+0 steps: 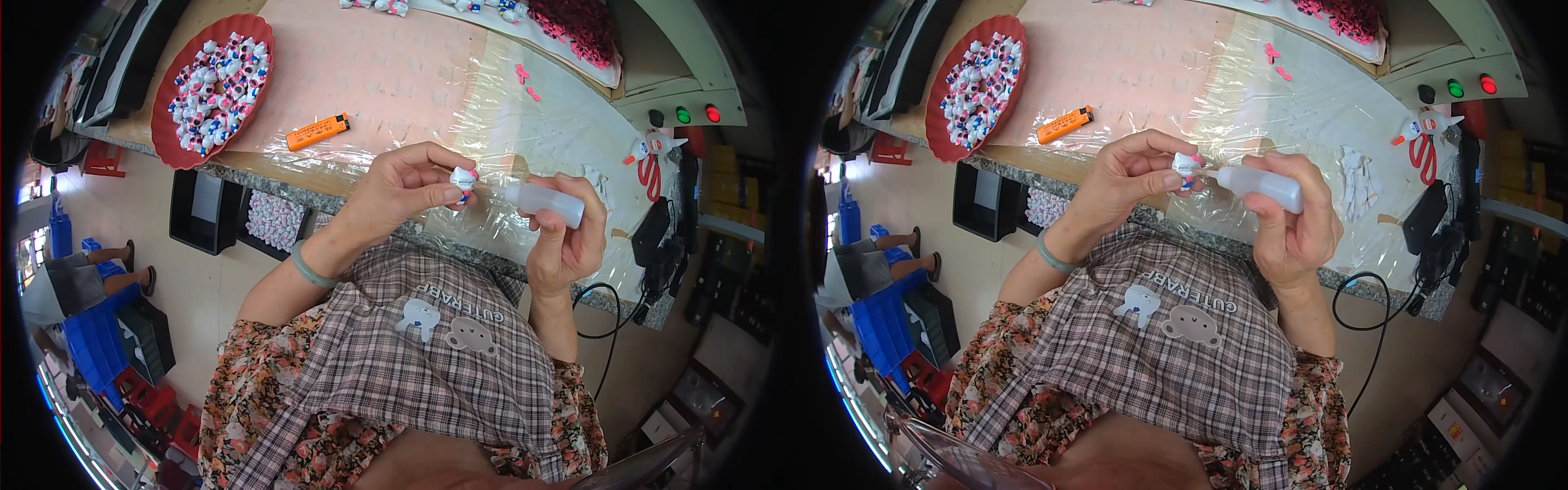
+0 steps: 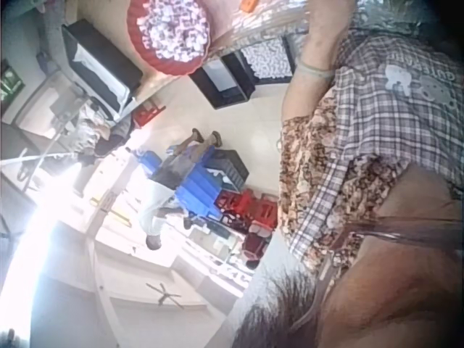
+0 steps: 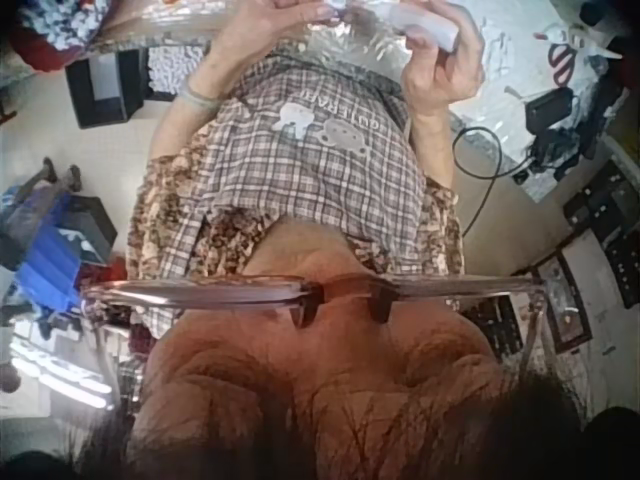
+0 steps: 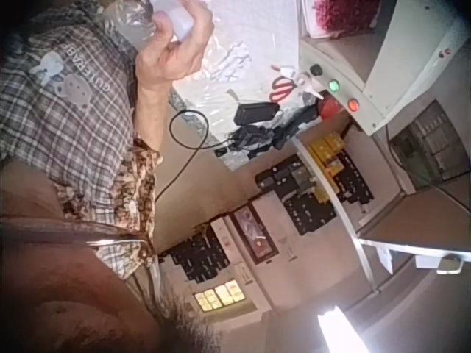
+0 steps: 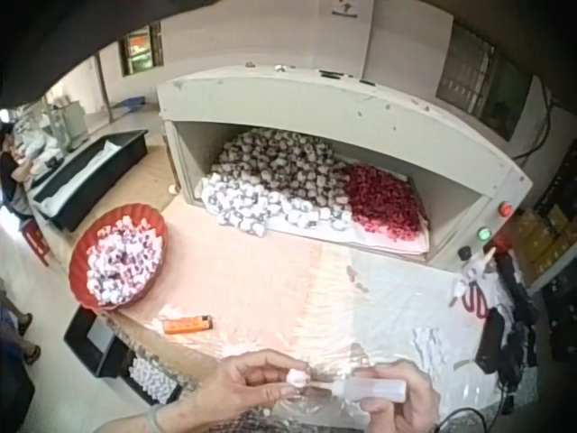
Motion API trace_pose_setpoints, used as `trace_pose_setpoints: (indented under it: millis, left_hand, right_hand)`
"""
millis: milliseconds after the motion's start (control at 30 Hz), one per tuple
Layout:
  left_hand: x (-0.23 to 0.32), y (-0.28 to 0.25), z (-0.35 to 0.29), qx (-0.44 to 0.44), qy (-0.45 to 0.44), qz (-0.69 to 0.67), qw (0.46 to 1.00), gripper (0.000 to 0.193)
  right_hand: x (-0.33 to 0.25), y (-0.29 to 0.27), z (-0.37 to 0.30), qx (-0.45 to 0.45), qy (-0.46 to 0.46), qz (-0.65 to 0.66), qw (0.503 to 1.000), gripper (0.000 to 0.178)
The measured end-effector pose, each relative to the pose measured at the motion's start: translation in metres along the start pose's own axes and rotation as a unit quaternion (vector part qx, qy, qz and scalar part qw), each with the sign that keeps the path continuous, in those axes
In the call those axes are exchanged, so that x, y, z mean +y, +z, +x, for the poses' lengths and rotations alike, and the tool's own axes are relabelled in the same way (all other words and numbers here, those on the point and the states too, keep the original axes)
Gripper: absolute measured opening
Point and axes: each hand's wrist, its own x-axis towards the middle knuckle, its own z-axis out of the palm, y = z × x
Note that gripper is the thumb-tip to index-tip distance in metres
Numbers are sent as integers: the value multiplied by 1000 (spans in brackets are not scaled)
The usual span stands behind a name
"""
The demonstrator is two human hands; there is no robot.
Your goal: Glue small pink bows onto white plastic cat figurines at a factory workstation.
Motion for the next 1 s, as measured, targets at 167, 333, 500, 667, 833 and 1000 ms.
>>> trace_pose_setpoints:
  millis: [167,333,500,667,833,1000]
  left_hand:
    - [-4,-2,1,-19,16,8,1000,28]
    - [-2,0,0,-2,6,-23,1000,29]
    - [-1,-1,0,4,4,-21,1000,29]
    - [-2,-2,-1,0,8,-26,1000,29]
    - [-5,-3,0,6,18,-23,1000,29]
    - [-5,-2,0,14,15,-23,1000,29]
  right_hand:
    - [1,0,-2,6,-6,-13,1000,39]
    - [2,-1,-4,2,-17,-25,1000,39]
    - [3,-1,-4,14,-22,-35,999,39]
    - [0,-2,-3,3,-20,-37,999,37]
    - [0,-3,-4,-3,-22,-41,999,35]
    - [-1,-4,-3,-15,-24,-53,998,34]
